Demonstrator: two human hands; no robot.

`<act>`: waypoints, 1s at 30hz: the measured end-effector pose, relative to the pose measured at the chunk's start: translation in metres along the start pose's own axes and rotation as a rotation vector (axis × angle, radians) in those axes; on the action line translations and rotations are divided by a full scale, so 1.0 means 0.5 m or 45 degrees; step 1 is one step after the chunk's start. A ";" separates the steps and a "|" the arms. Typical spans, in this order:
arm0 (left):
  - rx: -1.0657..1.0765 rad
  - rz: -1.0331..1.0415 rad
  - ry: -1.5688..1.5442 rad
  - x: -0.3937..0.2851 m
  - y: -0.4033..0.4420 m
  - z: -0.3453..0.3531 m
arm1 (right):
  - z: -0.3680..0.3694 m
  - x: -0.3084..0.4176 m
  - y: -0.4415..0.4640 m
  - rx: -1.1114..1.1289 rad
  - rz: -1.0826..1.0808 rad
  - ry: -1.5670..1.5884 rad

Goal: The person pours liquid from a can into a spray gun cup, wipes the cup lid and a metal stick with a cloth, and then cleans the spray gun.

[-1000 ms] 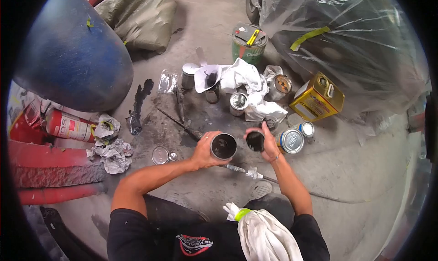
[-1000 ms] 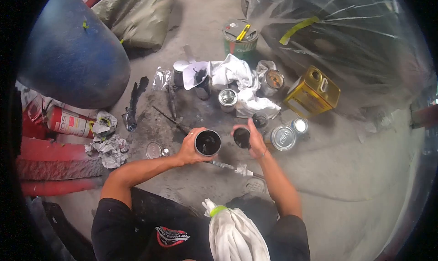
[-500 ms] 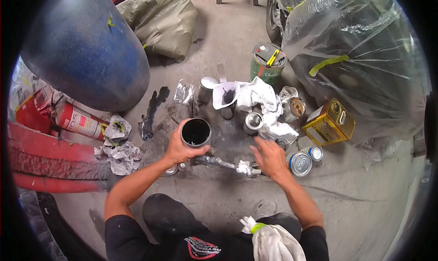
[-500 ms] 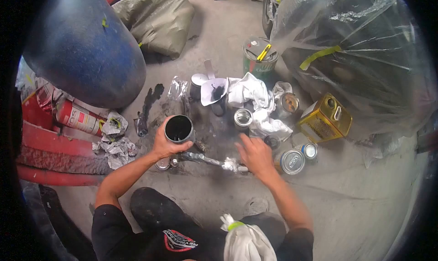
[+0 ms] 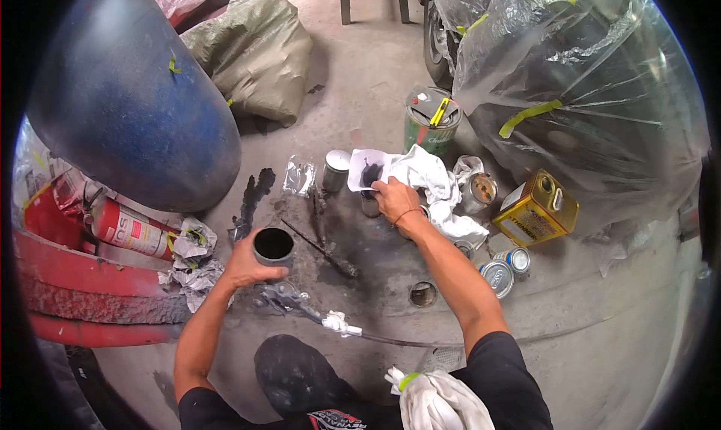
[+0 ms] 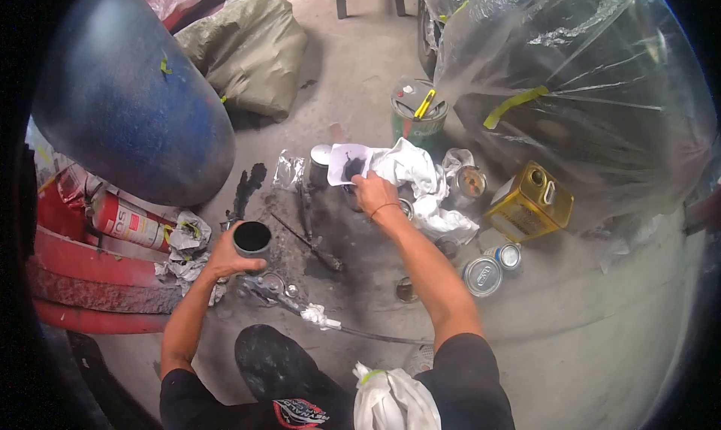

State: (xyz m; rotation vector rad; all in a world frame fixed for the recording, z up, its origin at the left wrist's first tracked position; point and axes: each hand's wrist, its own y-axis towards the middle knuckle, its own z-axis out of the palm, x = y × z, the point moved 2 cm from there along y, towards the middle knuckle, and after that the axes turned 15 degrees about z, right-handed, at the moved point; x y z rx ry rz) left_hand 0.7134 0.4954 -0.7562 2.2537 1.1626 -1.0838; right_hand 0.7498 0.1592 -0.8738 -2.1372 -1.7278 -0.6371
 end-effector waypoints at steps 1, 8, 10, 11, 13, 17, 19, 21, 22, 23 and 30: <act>0.035 0.025 0.021 -0.012 0.010 0.010 | -0.005 -0.004 0.001 0.001 -0.007 0.008; 0.272 0.182 0.130 -0.020 0.167 0.095 | -0.179 -0.057 -0.006 -0.362 -0.043 0.296; 0.318 0.197 0.235 -0.019 0.220 0.099 | -0.239 -0.081 -0.019 -0.409 -0.002 0.365; 0.352 0.200 0.197 -0.028 0.241 0.098 | -0.266 -0.090 -0.028 -0.460 0.012 0.375; 0.360 0.194 0.214 -0.030 0.279 0.103 | -0.310 -0.114 -0.047 -0.578 0.022 0.349; 0.376 0.195 0.209 -0.002 0.338 0.142 | -0.353 -0.168 -0.058 -0.679 0.097 0.470; 0.366 0.157 0.264 0.007 0.349 0.162 | -0.378 -0.169 -0.063 -0.708 0.111 0.499; 0.435 0.119 0.304 0.010 0.361 0.178 | -0.393 -0.174 -0.069 -0.691 0.142 0.577; 0.497 0.082 0.339 0.010 0.364 0.186 | -0.393 -0.177 -0.071 -0.693 0.155 0.580; 0.510 0.083 0.341 0.013 0.367 0.193 | -0.392 -0.180 -0.072 -0.686 0.142 0.582; 0.515 0.120 0.398 0.049 0.395 0.203 | -0.390 -0.185 -0.075 -0.630 0.160 0.551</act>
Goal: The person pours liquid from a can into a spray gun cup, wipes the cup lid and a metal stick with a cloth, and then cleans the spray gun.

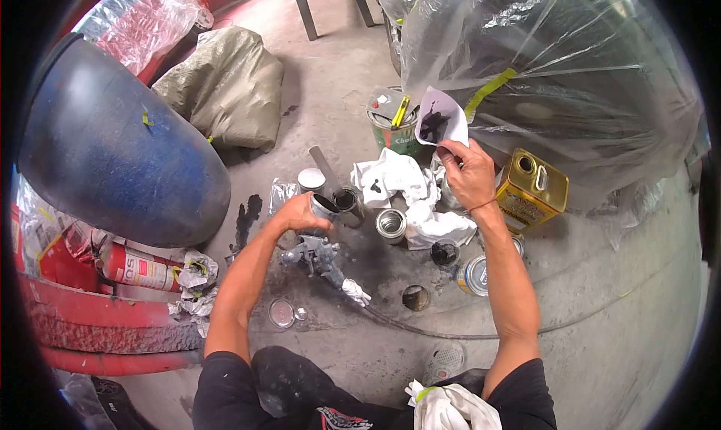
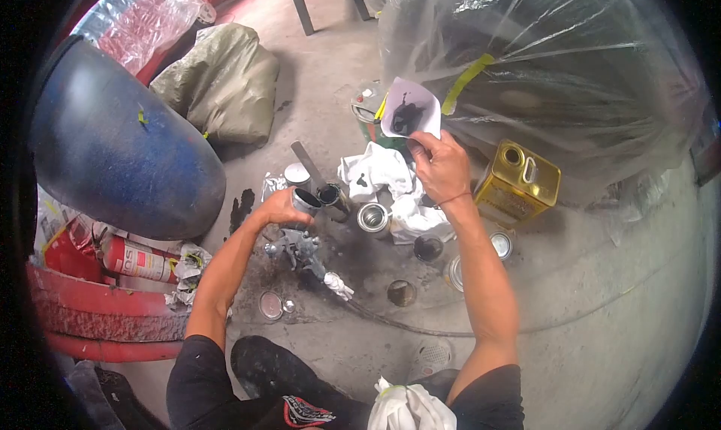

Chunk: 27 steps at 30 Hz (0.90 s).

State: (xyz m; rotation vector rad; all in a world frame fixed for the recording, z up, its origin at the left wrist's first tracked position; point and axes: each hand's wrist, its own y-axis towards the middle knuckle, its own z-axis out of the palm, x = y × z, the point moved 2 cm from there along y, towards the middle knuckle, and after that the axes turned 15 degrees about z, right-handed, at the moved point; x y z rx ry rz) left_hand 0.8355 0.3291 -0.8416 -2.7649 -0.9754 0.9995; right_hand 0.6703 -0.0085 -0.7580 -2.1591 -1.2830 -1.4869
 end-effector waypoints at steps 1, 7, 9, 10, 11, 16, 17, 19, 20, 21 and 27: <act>-0.001 -0.016 0.052 0.000 0.002 -0.004 | 0.002 -0.001 0.001 -0.002 0.014 0.010; 0.127 -0.094 0.261 -0.035 0.026 -0.012 | 0.004 0.002 0.002 0.004 0.027 -0.021; 0.162 -0.090 0.267 -0.058 0.028 -0.018 | 0.001 0.005 0.000 0.014 0.043 -0.017; 0.191 -0.088 0.271 -0.063 0.032 -0.017 | 0.000 0.005 0.002 0.005 0.014 -0.031; 0.198 -0.085 0.271 -0.062 0.035 -0.016 | 0.000 0.006 0.002 -0.001 -0.015 -0.044; 0.003 0.066 0.248 -0.055 0.039 -0.011 | 0.002 0.009 0.005 0.007 -0.025 -0.024; 0.010 0.068 0.252 -0.052 0.045 -0.011 | 0.003 0.010 0.004 0.018 -0.027 -0.013; 0.245 -0.161 0.348 -0.047 0.062 -0.013 | 0.001 0.015 0.004 0.027 0.000 0.002; 0.254 -0.155 0.351 -0.049 0.070 -0.015 | 0.001 0.016 0.003 0.041 0.021 0.015; 0.335 -0.213 0.339 -0.059 0.074 -0.021 | 0.002 0.014 0.004 0.051 0.019 0.022; 0.484 -0.316 0.308 -0.032 0.110 -0.010 | -0.002 0.019 0.000 0.102 -0.019 -0.022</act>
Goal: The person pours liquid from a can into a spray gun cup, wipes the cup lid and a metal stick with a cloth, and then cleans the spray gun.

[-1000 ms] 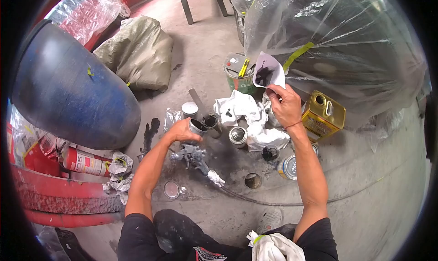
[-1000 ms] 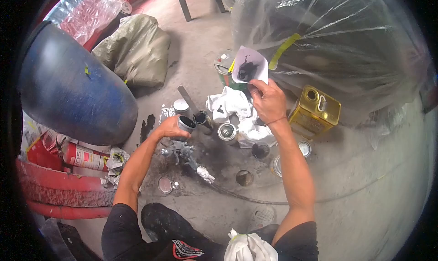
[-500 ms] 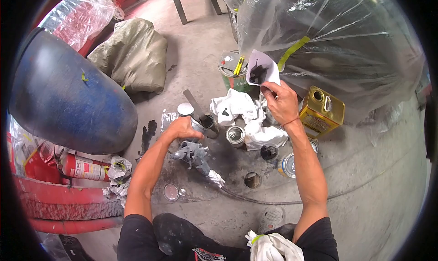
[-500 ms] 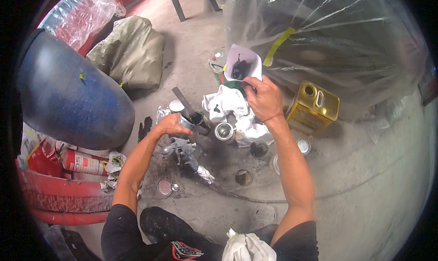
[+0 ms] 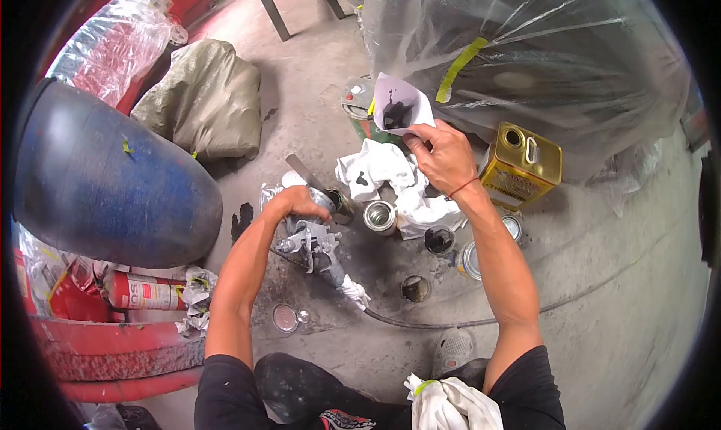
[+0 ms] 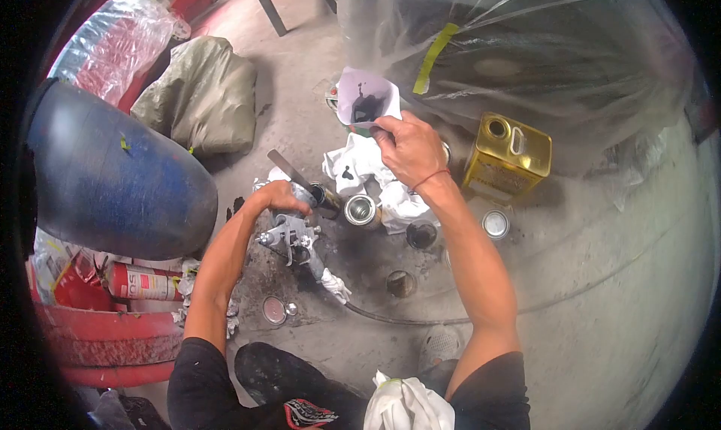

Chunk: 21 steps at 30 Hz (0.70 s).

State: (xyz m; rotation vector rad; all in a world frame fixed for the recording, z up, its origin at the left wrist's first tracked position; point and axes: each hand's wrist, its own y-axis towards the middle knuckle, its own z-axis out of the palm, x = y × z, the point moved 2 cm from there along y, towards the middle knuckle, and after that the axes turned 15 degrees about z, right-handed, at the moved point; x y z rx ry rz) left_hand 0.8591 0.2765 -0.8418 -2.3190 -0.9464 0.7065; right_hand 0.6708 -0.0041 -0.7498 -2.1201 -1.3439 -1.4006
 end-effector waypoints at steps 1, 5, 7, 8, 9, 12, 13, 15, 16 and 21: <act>-0.003 -0.029 0.027 -0.001 0.004 -0.001 | 0.002 -0.004 0.000 0.025 0.004 -0.015; 0.019 -0.031 0.097 -0.016 0.014 -0.006 | 0.003 -0.004 0.000 0.065 0.052 -0.032; -0.005 -0.028 0.117 -0.036 0.001 -0.013 | 0.003 -0.002 -0.003 0.086 0.046 -0.083; -0.004 -0.029 0.119 -0.044 -0.001 -0.016 | 0.004 -0.002 -0.004 0.086 0.047 -0.082; 0.016 -0.065 0.110 -0.049 -0.003 -0.019 | 0.006 -0.002 -0.005 0.120 0.064 -0.100; 0.018 -0.090 0.100 -0.050 -0.007 -0.019 | 0.018 -0.015 -0.002 0.132 0.028 -0.119; 0.004 -0.080 0.098 -0.048 -0.008 -0.018 | 0.022 -0.020 -0.002 0.113 -0.022 -0.120; -0.009 -0.086 0.112 -0.046 -0.010 -0.018 | 0.027 -0.027 -0.003 0.129 -0.039 -0.152; -0.021 -0.091 0.125 -0.046 -0.012 -0.017 | 0.027 -0.028 -0.005 0.147 -0.053 -0.185; -0.114 -0.048 0.092 -0.029 -0.018 -0.008 | 0.033 -0.050 -0.017 0.583 0.108 -0.331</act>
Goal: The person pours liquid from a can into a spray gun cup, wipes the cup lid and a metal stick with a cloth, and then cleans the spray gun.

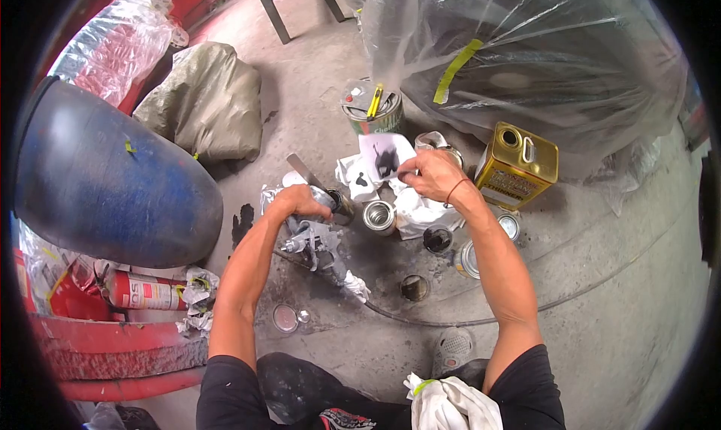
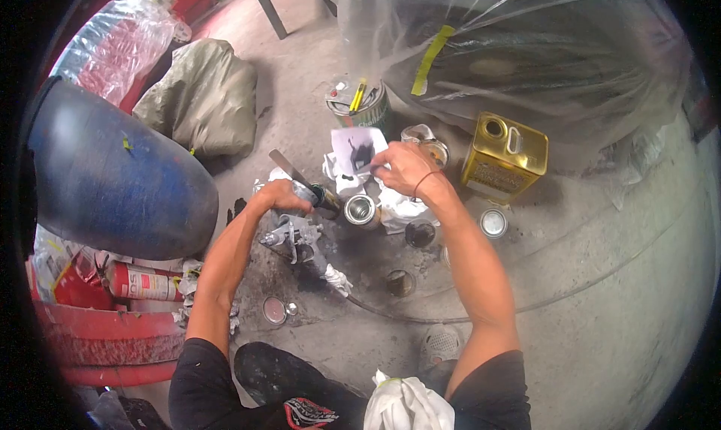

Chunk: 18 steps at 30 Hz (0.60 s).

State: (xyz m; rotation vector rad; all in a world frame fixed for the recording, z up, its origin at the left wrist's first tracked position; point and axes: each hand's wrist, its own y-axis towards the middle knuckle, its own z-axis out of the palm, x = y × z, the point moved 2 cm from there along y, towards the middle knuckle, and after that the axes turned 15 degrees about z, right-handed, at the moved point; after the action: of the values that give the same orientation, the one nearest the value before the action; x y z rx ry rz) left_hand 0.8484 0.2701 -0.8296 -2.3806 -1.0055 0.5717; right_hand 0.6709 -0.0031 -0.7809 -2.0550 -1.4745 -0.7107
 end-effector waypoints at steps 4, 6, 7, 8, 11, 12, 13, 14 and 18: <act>-0.063 0.010 -0.028 0.006 -0.009 0.009 | 0.069 -0.052 0.008 0.393 -0.004 0.056; -0.091 0.006 -0.014 0.010 -0.013 0.011 | 0.092 -0.063 0.008 0.381 -0.025 0.007; -0.109 0.007 0.006 0.012 -0.016 0.013 | 0.098 -0.066 0.008 0.345 -0.075 0.014; -0.116 0.002 0.003 0.015 -0.019 0.016 | 0.103 -0.068 0.009 0.311 -0.126 0.022; -0.195 0.029 -0.030 0.012 -0.039 0.018 | 0.104 -0.055 0.014 0.292 -0.145 0.055; -0.257 0.030 -0.041 0.012 -0.043 0.023 | 0.105 -0.051 0.016 0.284 -0.139 0.065; -0.321 0.033 -0.053 0.013 -0.046 0.025 | 0.111 -0.045 0.017 0.278 -0.148 0.063; -0.329 0.031 -0.049 0.018 -0.045 0.030 | 0.121 -0.039 0.017 0.208 -0.080 0.117; -0.270 -0.057 -0.042 0.030 -0.053 0.038 | 0.198 0.003 0.038 0.025 0.030 0.190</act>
State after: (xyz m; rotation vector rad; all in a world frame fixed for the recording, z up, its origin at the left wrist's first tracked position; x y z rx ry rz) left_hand 0.8333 0.3026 -0.8321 -2.5319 -1.1835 0.5113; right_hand 0.7013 0.0590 -0.8543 -1.9565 -1.3666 -0.8182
